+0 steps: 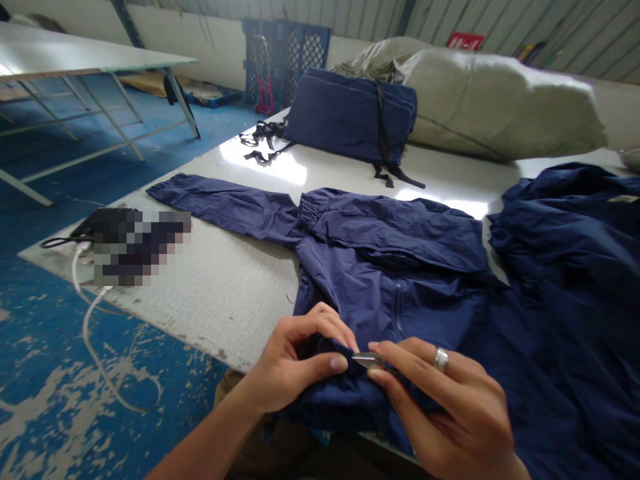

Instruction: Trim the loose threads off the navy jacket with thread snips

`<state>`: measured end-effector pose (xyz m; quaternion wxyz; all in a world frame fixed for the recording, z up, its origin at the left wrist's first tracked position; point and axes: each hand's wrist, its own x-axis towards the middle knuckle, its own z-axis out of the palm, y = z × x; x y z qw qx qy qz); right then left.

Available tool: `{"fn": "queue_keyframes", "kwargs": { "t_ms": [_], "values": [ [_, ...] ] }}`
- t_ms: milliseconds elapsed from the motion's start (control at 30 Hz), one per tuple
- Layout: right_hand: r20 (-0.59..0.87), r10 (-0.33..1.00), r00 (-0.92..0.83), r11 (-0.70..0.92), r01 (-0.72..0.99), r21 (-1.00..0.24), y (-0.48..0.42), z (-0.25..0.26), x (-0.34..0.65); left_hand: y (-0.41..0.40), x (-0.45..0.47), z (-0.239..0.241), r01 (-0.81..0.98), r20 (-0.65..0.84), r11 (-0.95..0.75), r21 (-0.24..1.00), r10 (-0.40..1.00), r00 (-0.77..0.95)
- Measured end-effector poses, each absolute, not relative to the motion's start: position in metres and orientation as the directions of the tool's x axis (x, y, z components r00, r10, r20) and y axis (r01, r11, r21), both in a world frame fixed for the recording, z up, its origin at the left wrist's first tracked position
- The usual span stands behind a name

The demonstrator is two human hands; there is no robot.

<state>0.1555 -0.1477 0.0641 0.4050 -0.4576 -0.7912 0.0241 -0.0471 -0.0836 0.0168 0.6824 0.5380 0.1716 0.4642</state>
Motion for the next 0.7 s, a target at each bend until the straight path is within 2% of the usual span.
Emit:
{"fn": "queue_keyframes", "kwargs": {
  "t_ms": [700],
  "values": [
    [0.593, 0.760, -0.266, 0.579, 0.693, -0.430, -0.1490, 0.0634, 0.1576, -0.0840, -0.0462, 0.0208, -0.449, 0.284, -0.038, 0.893, 0.822, 0.494]
  ]
}}
